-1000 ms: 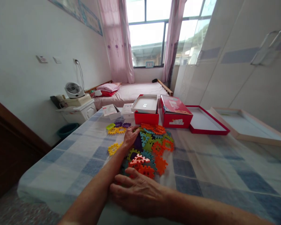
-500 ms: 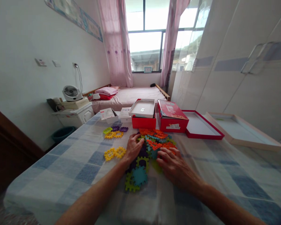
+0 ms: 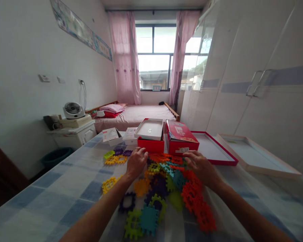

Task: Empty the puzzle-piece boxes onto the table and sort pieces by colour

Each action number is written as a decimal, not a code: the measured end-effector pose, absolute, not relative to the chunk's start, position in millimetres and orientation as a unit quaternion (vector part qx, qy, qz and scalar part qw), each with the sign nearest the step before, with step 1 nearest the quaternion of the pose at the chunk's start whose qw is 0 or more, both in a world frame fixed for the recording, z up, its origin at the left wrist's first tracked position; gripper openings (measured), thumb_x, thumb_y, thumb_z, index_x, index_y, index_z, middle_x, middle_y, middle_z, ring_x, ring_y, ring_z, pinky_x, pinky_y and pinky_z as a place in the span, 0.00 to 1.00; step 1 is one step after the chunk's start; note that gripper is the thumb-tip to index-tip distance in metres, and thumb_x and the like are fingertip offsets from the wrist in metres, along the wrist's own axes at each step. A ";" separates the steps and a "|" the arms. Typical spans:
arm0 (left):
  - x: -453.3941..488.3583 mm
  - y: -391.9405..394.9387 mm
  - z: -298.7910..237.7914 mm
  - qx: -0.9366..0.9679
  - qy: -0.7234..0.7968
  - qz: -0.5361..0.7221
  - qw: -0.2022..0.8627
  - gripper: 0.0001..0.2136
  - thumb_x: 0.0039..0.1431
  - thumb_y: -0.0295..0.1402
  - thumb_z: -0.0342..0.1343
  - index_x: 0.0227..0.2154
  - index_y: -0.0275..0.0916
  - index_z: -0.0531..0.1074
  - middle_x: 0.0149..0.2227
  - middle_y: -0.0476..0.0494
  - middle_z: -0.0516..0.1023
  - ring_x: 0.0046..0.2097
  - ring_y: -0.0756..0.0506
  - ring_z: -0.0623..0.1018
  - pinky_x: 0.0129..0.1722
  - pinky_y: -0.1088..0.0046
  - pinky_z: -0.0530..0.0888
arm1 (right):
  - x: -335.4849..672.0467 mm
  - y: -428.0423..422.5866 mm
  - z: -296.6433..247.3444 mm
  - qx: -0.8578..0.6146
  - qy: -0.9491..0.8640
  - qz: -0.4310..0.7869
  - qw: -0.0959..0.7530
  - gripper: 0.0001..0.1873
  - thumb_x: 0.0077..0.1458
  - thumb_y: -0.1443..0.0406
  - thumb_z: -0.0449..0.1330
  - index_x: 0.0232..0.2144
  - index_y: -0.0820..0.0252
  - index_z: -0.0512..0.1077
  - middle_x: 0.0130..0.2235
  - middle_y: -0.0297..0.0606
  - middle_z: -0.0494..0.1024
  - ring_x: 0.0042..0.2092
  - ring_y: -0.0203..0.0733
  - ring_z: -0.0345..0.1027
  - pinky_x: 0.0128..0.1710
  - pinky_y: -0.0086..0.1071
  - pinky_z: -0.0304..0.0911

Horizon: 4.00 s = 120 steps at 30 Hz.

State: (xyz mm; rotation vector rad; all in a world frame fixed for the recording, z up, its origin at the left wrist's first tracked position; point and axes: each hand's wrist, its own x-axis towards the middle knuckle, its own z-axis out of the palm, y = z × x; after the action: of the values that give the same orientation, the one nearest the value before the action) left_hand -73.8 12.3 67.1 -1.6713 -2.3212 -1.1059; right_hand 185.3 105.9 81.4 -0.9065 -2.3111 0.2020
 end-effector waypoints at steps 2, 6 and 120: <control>-85.9 27.5 66.0 -0.557 -0.751 -0.355 0.026 0.15 0.60 0.35 0.45 0.43 0.36 0.74 0.47 0.39 0.73 0.49 0.44 0.73 0.51 0.70 0.66 | 174.7 126.7 76.5 -0.346 -0.880 0.112 0.305 0.18 0.60 0.61 0.46 0.42 0.57 0.73 0.45 0.40 0.73 0.48 0.42 0.67 0.49 0.37 0.61; -97.2 52.9 60.5 -0.559 -0.752 -0.349 0.017 0.14 0.60 0.35 0.46 0.42 0.37 0.74 0.45 0.40 0.74 0.46 0.45 0.74 0.49 0.71 0.67 | 158.6 153.6 64.0 -0.346 -0.887 0.122 0.279 0.19 0.61 0.61 0.44 0.42 0.56 0.74 0.46 0.41 0.73 0.48 0.42 0.66 0.49 0.35 0.61; 61.4 -47.3 62.9 -0.941 -0.303 -0.107 0.111 0.21 0.58 0.44 0.51 0.54 0.46 0.63 0.62 0.46 0.59 0.64 0.38 0.53 0.61 0.50 0.49 | 231.1 132.9 15.6 -0.424 -0.866 0.046 0.261 0.16 0.62 0.63 0.46 0.41 0.57 0.73 0.44 0.38 0.73 0.47 0.40 0.66 0.48 0.33 0.57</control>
State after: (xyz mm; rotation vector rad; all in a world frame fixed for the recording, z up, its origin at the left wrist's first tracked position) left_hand 61.4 -47.3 62.9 -2.7634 -0.8897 -0.3149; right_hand 231.1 132.9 15.6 -1.1473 -2.3444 0.1244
